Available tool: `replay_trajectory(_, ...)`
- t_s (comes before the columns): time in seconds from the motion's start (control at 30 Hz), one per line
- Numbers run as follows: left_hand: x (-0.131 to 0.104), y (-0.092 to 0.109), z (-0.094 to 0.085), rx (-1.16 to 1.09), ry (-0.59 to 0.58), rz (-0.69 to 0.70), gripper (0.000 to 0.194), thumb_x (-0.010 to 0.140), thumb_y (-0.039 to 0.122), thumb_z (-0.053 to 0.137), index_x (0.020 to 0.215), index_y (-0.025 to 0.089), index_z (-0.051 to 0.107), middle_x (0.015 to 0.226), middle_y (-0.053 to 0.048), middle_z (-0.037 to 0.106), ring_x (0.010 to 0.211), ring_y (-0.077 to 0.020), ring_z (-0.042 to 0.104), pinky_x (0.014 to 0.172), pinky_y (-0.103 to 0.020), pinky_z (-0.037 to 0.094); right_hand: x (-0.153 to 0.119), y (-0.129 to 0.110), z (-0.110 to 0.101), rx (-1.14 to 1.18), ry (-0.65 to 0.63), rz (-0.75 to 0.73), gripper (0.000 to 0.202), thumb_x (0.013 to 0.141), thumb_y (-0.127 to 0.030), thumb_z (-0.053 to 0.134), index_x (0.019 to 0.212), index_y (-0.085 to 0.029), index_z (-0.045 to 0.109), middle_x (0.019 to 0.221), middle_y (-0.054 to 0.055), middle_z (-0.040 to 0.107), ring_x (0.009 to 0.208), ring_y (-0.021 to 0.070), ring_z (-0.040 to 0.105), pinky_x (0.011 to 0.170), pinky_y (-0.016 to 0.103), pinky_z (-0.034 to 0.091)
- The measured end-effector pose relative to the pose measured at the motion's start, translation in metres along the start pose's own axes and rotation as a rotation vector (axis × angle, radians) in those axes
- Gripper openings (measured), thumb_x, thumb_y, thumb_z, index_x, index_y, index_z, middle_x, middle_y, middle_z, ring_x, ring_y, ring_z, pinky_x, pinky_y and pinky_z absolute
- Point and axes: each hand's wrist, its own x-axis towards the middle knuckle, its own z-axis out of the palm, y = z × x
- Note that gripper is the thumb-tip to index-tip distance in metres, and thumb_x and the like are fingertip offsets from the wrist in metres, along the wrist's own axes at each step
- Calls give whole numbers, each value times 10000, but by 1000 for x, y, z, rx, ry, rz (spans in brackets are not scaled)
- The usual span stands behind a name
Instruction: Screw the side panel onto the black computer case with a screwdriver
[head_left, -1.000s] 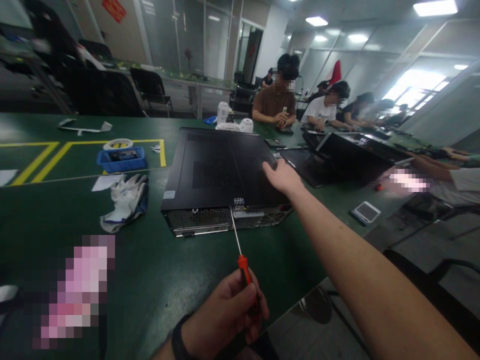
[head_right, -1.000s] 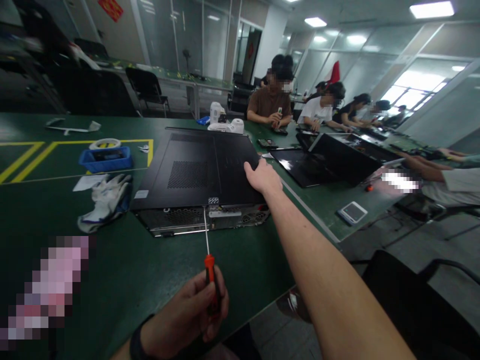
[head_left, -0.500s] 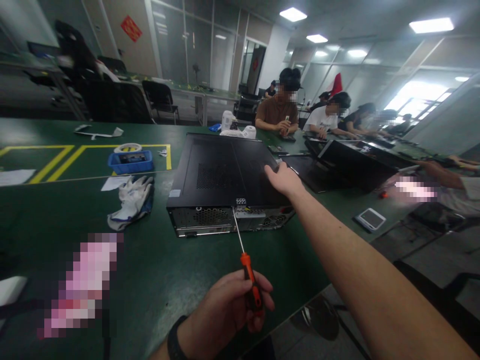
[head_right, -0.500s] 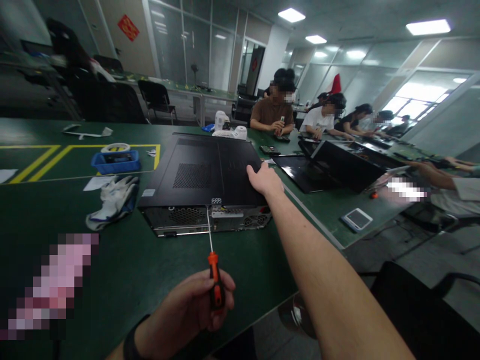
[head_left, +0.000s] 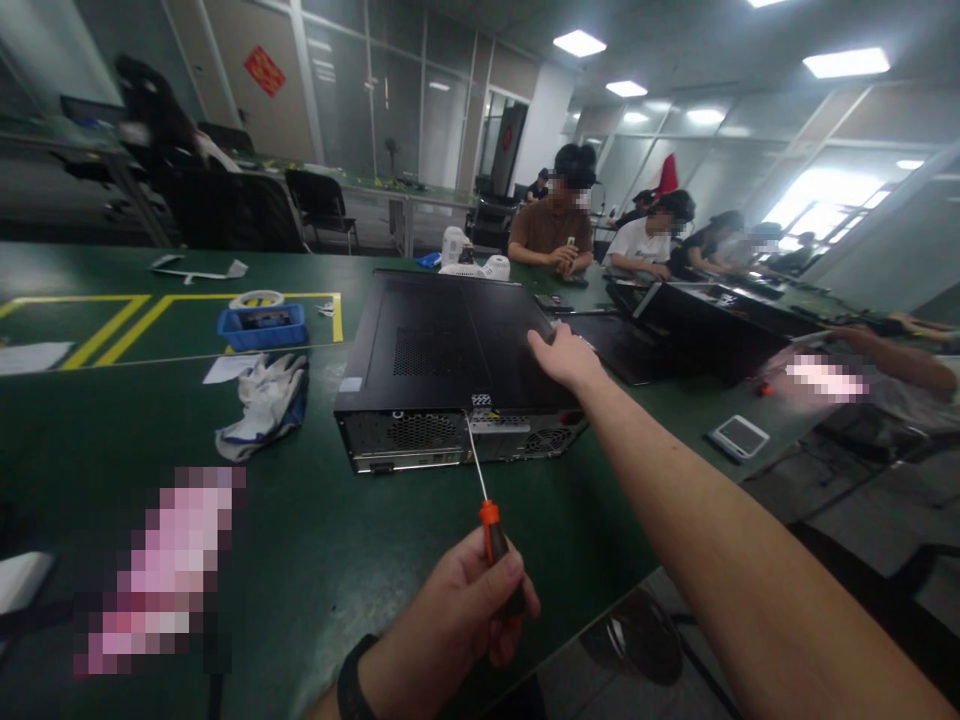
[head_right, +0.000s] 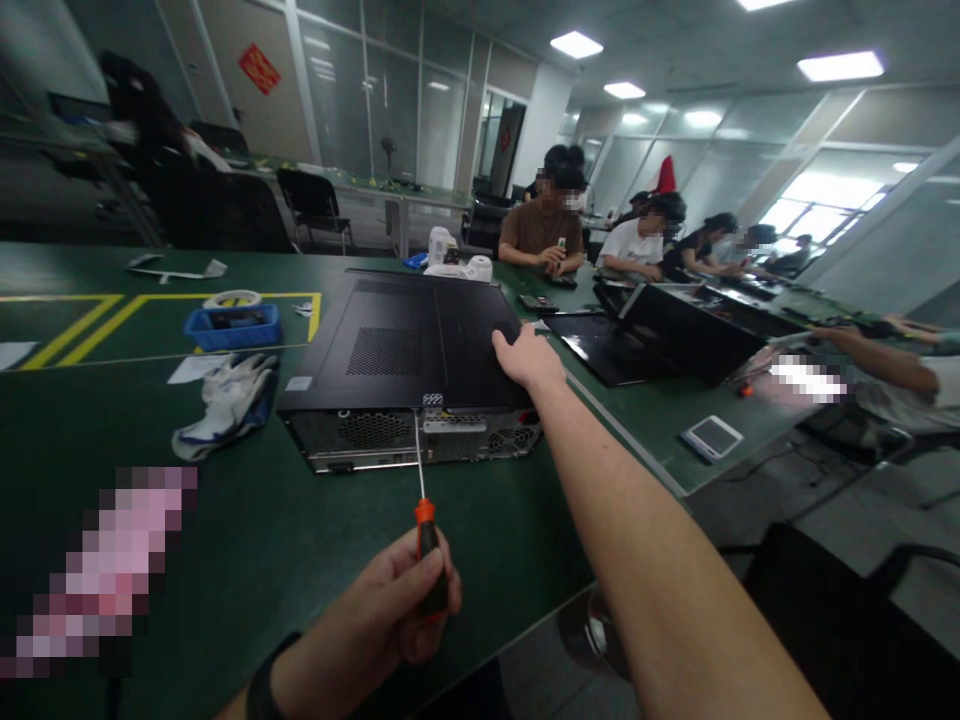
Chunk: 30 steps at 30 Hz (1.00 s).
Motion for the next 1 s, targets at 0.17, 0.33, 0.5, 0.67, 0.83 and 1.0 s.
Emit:
replay_trajectory(0.17,-2,6,7,-23,56,-17,411,810,539,702,877,180,515,692,20,601,473,-42,442,458,-190,246,1,1,2,-2,15,0,756,899,-732,371,1319,-118,511,1252,237,620,1161,383,602,987,512,452)
replay_trajectory(0.33,-4,3,2,-162,28,-34,326,845,441,626,918,124,640,721,-35,640,523,-72,517,498,-198,307,1,1,1,4,13,1,767,900,-731,367,1336,-113,496,1275,248,607,1170,389,597,989,515,450)
replay_trajectory(0.5,-3,-1,-5,-267,-9,-60,332,870,392,531,918,101,684,726,-75,674,539,-97,567,525,-206,353,0,0,-1,11,-4,-9,762,910,-715,357,1347,-103,482,1298,255,595,1192,380,590,1001,502,448)
replay_trajectory(0.67,-3,-1,-4,-223,-14,-43,312,875,415,600,947,118,660,781,-67,683,542,-86,583,512,-194,354,1,1,0,15,-8,-10,755,912,-714,363,1349,-109,476,1290,251,601,1175,380,603,995,505,453)
replay_trajectory(0.83,-2,-2,-1,-121,-13,-12,354,841,480,693,927,156,578,791,-14,648,489,-46,533,462,-176,324,2,2,1,10,-11,-18,756,912,-721,357,1339,-109,480,1282,254,604,1174,379,602,992,509,450)
replay_trajectory(1.0,-2,-2,2,-24,23,2,398,838,538,677,889,190,491,763,7,637,452,-40,479,441,-180,318,2,1,1,-2,-11,-13,763,907,-730,353,1337,-113,482,1287,253,601,1172,373,602,995,505,450)
